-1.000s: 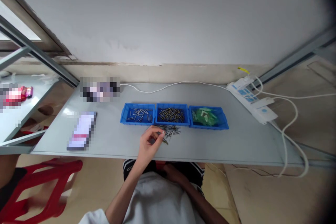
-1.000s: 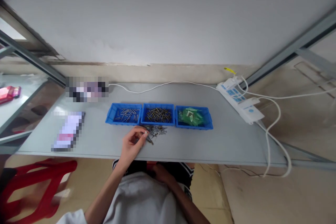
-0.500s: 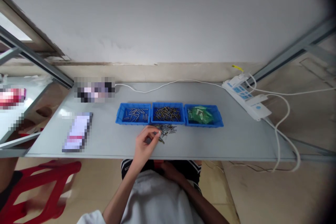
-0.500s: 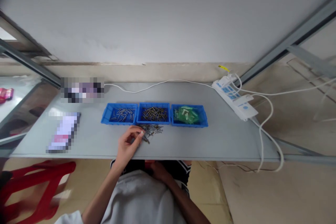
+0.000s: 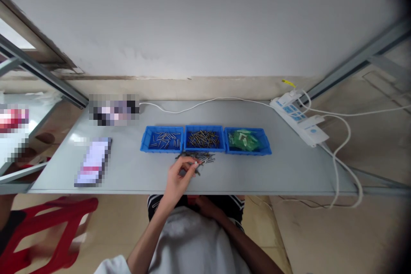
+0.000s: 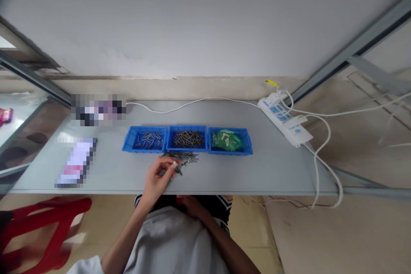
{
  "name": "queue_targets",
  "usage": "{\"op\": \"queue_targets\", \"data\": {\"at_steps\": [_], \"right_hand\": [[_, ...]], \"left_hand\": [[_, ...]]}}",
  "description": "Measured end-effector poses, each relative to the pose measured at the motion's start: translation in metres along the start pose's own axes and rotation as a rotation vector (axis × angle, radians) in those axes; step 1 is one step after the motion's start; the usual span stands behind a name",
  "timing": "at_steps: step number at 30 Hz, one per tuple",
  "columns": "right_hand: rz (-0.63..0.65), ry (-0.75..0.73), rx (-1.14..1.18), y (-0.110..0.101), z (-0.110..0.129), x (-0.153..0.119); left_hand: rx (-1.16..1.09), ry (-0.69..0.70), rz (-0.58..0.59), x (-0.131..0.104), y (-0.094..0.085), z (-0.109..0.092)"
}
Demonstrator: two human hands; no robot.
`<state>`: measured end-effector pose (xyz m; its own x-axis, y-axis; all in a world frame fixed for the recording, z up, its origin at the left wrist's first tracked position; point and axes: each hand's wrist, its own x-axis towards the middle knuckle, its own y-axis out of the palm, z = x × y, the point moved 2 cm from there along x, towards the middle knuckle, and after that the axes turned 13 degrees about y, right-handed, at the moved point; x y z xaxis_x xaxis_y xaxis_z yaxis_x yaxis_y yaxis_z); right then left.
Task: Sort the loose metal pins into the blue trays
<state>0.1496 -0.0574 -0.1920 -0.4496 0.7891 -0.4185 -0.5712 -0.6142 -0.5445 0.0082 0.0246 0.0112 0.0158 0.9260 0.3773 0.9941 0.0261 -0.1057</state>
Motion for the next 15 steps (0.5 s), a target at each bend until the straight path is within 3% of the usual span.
{"op": "queue_targets", "data": {"at_steps": [3,9,13,15], "right_hand": [[0.115,-0.079,0.009,0.0032,-0.0015,-0.0004],[0.149,-0.14,0.03,-0.001,-0.0024,-0.0029],[0.069,-0.133,0.025,-0.0021,-0.0002,-0.0028],[-0.073,-0.098,0.024,-0.0048,0.0015,-0.0023]], "left_hand": [[-0.003,-0.007,0.007,0.0,-0.0001,0.001],[-0.004,-0.022,0.016,0.0011,0.0003,0.002],[0.0,-0.026,0.016,0.001,0.0,0.0035],[0.001,-0.023,0.017,0.0005,-0.0002,0.0045]]}}
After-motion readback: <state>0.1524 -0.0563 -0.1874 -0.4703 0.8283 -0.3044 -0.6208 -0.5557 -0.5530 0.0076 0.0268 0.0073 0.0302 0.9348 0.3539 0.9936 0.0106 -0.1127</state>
